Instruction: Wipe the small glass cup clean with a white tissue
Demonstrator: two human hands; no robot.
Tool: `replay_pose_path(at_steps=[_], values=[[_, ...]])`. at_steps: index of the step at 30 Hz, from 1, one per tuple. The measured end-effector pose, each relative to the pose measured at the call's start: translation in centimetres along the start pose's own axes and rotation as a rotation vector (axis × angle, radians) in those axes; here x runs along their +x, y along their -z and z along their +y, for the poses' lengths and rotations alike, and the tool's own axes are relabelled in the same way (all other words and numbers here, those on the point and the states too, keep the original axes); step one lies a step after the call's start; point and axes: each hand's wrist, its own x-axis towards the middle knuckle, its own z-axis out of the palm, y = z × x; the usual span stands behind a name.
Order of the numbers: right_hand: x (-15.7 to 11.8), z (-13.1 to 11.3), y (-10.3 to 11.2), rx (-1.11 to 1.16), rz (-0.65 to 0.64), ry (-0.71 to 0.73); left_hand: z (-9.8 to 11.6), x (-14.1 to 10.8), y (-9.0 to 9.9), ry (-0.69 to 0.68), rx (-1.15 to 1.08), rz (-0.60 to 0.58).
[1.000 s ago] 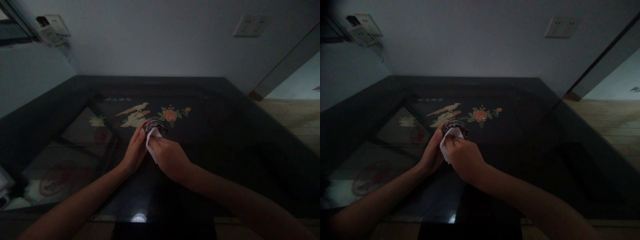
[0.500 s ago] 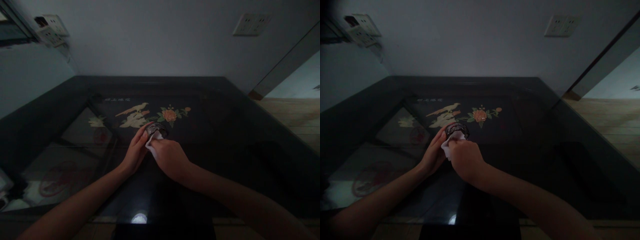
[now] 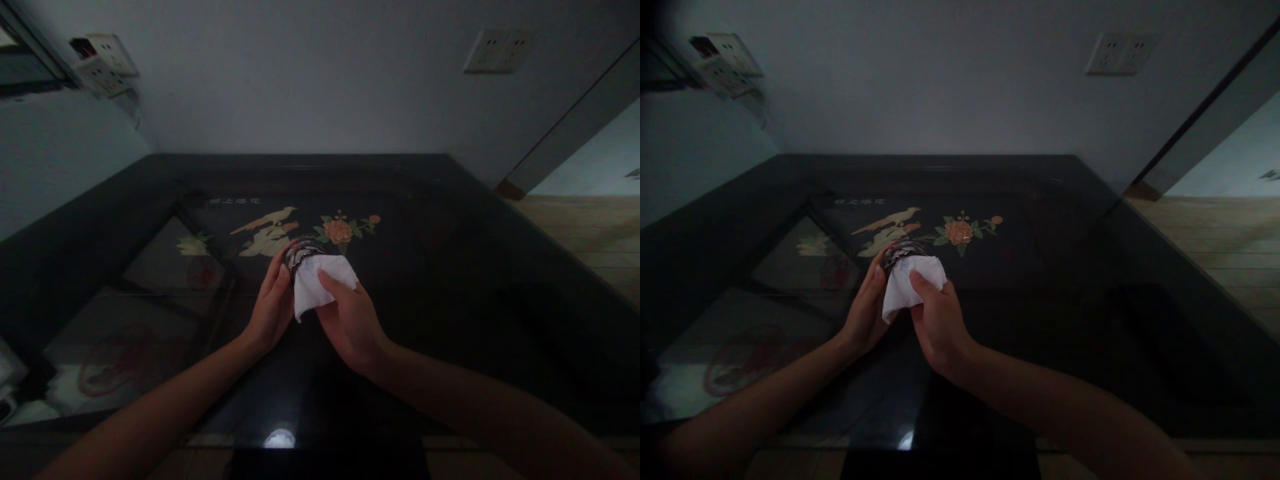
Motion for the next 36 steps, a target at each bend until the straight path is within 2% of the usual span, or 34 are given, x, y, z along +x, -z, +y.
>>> replay_pose_path(at_steps=[3, 8, 13, 15, 19, 23, 26, 30, 34, 36], values=[[0.3, -0.1, 0.7, -0.41, -0.143, 0.142, 0.0, 0.2, 0.3, -0.011, -0.003, -0.021], [1.0, -0.6, 1.6, -1.163, -0.401, 0.57, 0.4, 0.6, 0.8, 0.014, 0.016, -0.048], [1.2, -0.9, 2.0, -1.78, -0.522, 0.843, 0.7, 0.9, 0.9, 0.047, 0.033, -0.032], [1.1, -0.8, 2.1, -1.955, -0.522, 0.907, 0.6, 1.0, 1.0, 0.048, 0.055, -0.026], [0.7, -0.8, 1.8, -2.094, -0.479, 0.87, 0.5, 1.0, 1.1, 0.101, 0.105, -0.02], [0.5, -1.0, 1.4, -1.984, -0.465, 0.747, 0.6, 0.8, 0.9, 0.102, 0.118, -0.024], [0.6, -0.9, 1.4, -1.709, -0.399, 0.595, 0.6, 0.8, 0.8, 0.089, 0.106, 0.0], [0.9, -0.5, 1.6, -1.074, -0.291, 0.341, 0.4, 0.8, 1.0, 0.083, 0.067, 0.0], [0.9, 0.0, 1.1, -0.258, -0.036, 0.043, 0.0, 0.7, 1.0, 0.062, 0.033, -0.041], [0.6, 0.2, 0.6, 0.026, 0.063, -0.023, -0.1, 0.6, 0.9, 0.063, 0.039, -0.058]])
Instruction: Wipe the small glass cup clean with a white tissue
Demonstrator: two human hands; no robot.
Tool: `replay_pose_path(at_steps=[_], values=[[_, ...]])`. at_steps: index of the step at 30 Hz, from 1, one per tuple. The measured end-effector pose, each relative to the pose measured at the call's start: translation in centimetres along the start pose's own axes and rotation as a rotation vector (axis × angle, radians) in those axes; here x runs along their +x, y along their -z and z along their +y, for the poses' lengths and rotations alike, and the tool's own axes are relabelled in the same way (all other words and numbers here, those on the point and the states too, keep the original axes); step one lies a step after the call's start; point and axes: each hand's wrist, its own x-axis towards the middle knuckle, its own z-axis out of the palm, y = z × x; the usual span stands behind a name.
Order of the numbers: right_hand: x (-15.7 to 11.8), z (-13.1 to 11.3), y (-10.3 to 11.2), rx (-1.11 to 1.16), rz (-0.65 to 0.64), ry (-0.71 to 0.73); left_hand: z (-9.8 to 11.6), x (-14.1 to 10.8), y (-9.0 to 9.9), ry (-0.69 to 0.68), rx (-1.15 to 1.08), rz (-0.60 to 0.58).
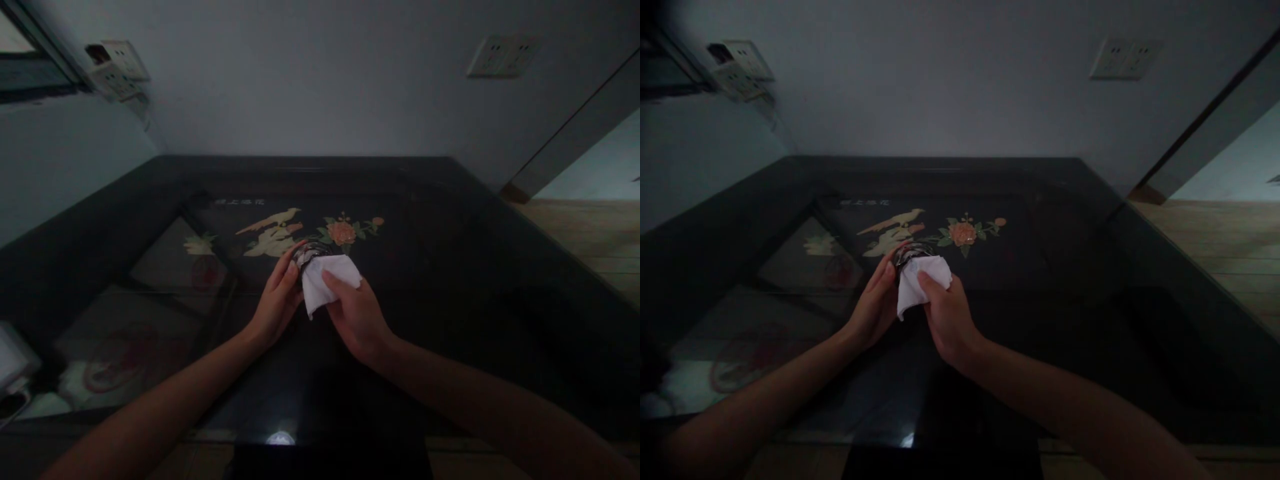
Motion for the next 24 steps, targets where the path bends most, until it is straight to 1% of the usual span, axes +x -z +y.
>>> replay_pose_path(at_steps=[1, 2, 3, 4, 6, 9, 12, 14, 17, 19, 20, 22, 24], values=[[-0.2, 0.0, -0.2, 0.072, 0.019, -0.011, 0.0, 0.0, -0.1, -0.003, 0.004, -0.005], [-0.3, 0.1, -0.2, 0.096, 0.023, -0.007, 0.1, -0.1, -0.2, -0.009, 0.005, -0.005], [-0.4, 0.1, -0.2, 0.069, 0.011, 0.008, 0.1, -0.1, -0.3, -0.016, 0.003, -0.002], [-0.5, 0.0, -0.1, -0.008, -0.019, 0.036, 0.2, -0.1, -0.4, -0.026, -0.001, 0.002], [-0.4, -0.2, 0.2, -0.286, -0.114, 0.138, 0.4, -0.1, -0.4, -0.043, -0.01, 0.011], [-0.2, -0.7, 0.8, -0.818, -0.295, 0.378, 0.6, 0.0, -0.3, -0.039, 0.001, 0.021], [0.1, -0.9, 1.0, -1.248, -0.449, 0.595, 0.9, 0.1, -0.1, -0.004, 0.031, 0.035], [0.3, -0.7, 1.1, -1.489, -0.516, 0.724, 1.0, 0.2, -0.1, 0.009, 0.048, 0.055], [0.5, -0.4, 1.3, -1.788, -0.552, 0.947, 1.2, 0.6, 0.0, 0.004, 0.065, 0.097], [0.7, -0.3, 1.6, -1.92, -0.563, 1.054, 1.3, 0.8, 0.2, 0.019, 0.074, 0.109], [0.8, -0.3, 1.7, -1.962, -0.567, 1.081, 1.4, 1.0, 0.3, 0.035, 0.081, 0.107], [1.0, -0.5, 1.8, -2.007, -0.582, 1.098, 1.3, 1.1, 0.5, 0.077, 0.098, 0.104], [1.2, -0.9, 1.8, -2.006, -0.605, 1.119, 1.3, 1.2, 0.7, 0.106, 0.105, 0.098]])
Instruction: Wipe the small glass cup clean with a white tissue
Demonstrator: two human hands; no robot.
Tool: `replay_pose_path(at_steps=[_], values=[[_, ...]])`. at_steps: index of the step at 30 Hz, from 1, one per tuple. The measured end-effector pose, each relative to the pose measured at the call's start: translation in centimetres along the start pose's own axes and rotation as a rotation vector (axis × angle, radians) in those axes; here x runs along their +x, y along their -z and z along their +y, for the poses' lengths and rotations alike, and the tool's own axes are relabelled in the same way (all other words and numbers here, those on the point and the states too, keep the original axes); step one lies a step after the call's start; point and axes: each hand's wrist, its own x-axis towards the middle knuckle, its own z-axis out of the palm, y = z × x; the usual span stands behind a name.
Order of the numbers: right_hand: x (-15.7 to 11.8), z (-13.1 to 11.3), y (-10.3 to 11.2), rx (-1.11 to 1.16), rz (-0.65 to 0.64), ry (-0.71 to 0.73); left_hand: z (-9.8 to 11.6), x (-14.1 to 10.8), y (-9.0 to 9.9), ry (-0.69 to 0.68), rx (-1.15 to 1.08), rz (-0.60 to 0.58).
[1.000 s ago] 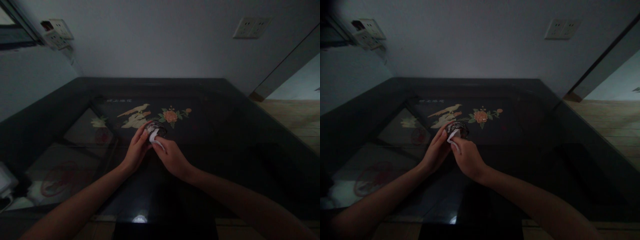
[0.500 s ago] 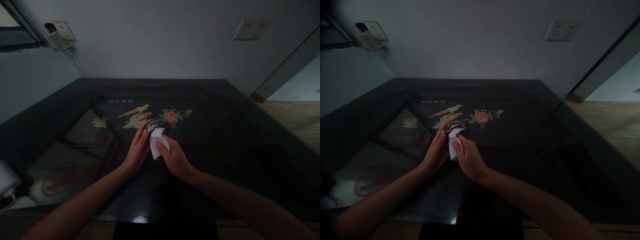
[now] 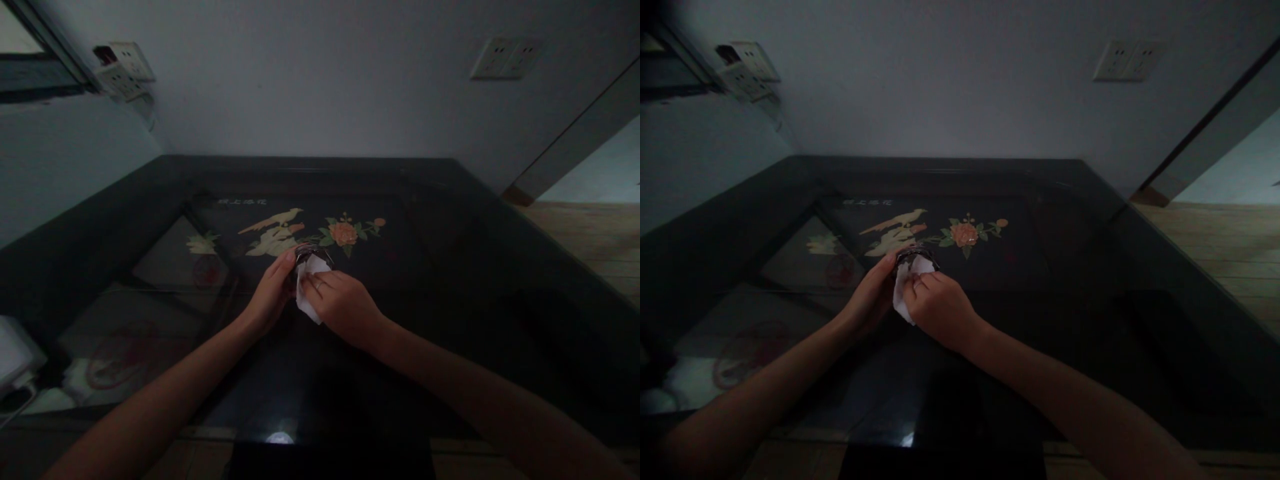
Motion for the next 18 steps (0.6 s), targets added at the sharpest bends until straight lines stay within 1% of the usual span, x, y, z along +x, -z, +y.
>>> replay_pose_path(at_steps=[3, 6, 7, 9, 12, 15, 18], values=[[0.2, 0.7, 0.6, 0.021, 0.034, 0.03, 0.0, 0.1, 0.2, 0.013, -0.009, -0.034], [0.1, 1.6, 1.4, 0.11, 0.083, -0.017, 0.1, 0.0, 0.3, 0.003, -0.035, -0.078], [0.1, 1.8, 1.6, 0.166, 0.109, -0.055, 0.1, -0.1, 0.2, -0.006, -0.039, -0.096], [0.1, 2.2, 2.2, 0.325, 0.19, -0.177, 0.1, -0.3, 0.2, -0.035, -0.022, -0.144], [0.2, 2.1, 2.8, 0.676, 0.35, -0.412, -0.3, -0.7, -0.2, -0.118, -0.001, -0.191], [0.5, 1.4, 3.0, 0.994, 0.46, -0.569, -0.6, -1.2, -0.7, -0.185, -0.02, -0.174], [0.6, 0.5, 2.9, 1.109, 0.505, -0.627, -0.4, -1.6, -1.1, -0.211, -0.011, -0.126]])
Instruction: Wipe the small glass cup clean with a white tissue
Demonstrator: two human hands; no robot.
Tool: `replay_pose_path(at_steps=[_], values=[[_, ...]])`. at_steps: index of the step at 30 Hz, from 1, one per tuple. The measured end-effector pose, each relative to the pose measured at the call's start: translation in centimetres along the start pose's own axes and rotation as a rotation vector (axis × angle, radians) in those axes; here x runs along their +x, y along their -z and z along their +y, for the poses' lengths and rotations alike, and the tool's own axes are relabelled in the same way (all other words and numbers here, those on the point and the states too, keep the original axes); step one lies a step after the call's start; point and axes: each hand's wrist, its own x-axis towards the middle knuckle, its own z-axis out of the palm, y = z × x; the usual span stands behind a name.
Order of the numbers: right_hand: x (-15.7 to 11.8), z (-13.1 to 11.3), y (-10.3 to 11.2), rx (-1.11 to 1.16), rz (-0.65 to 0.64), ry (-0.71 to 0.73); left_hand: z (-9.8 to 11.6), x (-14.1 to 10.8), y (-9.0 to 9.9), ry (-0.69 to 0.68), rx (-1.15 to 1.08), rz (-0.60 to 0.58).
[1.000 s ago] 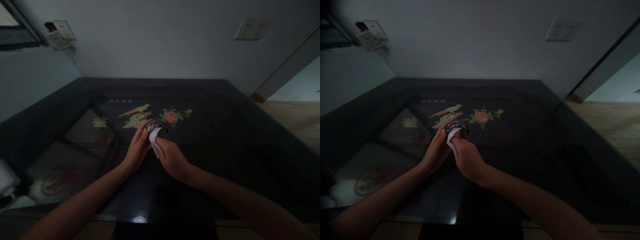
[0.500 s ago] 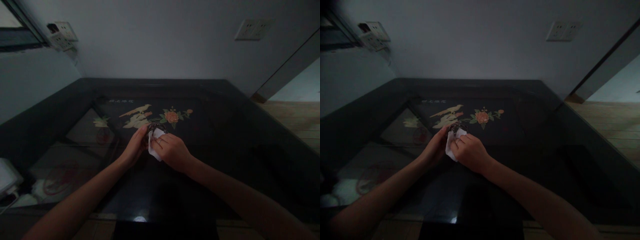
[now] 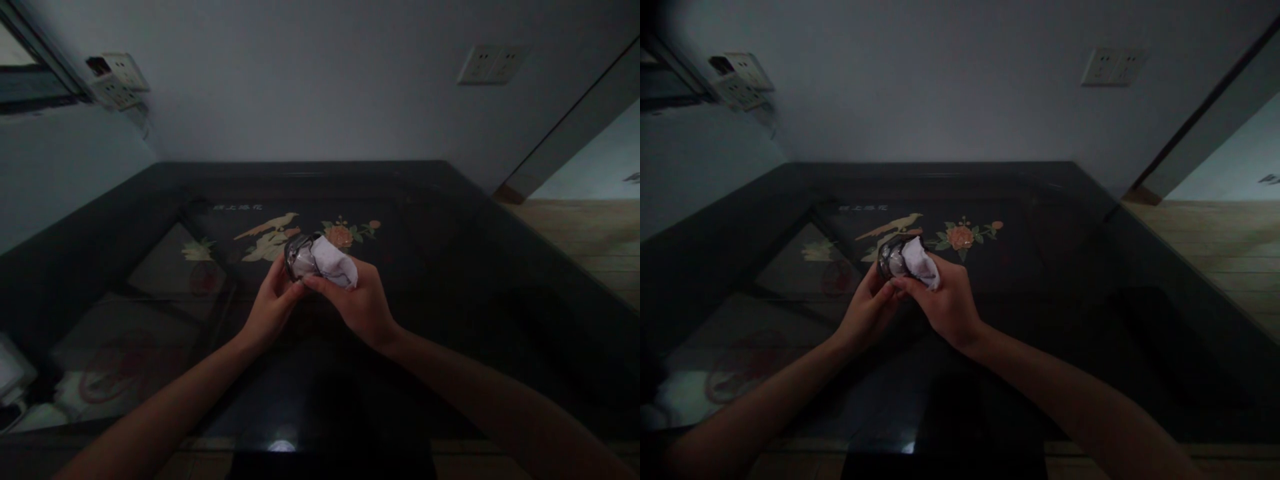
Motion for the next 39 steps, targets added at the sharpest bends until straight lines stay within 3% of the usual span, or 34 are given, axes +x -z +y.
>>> replay_pose_path(at_steps=[5, 9, 13, 18, 21, 24, 29, 33, 36, 39], values=[[-0.6, -0.7, -0.2, -0.023, -0.008, -0.005, 0.5, -0.3, -0.4, 0.004, -0.038, -0.006], [-0.7, -1.5, 0.2, -0.194, -0.122, 0.06, 0.6, -0.5, -0.3, 0.031, -0.078, -0.005], [-0.6, -1.8, 0.2, -0.501, -0.262, 0.258, 0.8, -0.4, -0.1, 0.067, -0.056, 0.028], [-1.2, -1.6, -0.2, -0.911, -0.493, 0.575, 1.0, 0.2, -0.2, 0.114, 0.004, 0.159], [-1.7, -1.3, -0.5, -1.12, -0.485, 0.581, 0.8, 0.6, -0.2, 0.174, -0.009, 0.132], [-2.0, -1.2, -0.8, -1.179, -0.476, 0.543, 0.4, 0.8, 0.2, 0.227, -0.019, 0.095], [-1.6, -1.2, -0.7, -1.112, -0.562, 0.415, -0.3, 0.8, 1.0, 0.322, -0.02, 0.055], [-1.1, -1.3, -0.4, -0.933, -0.591, 0.259, -0.2, 0.7, 0.6, 0.365, -0.035, 0.024], [-0.7, -1.4, -0.4, -0.58, -0.493, 0.037, 0.3, 0.6, 0.0, 0.338, -0.083, 0.017], [-0.3, -1.4, -0.8, 0.011, -0.34, -0.225, 0.3, 0.5, -0.3, 0.273, -0.121, 0.052]])
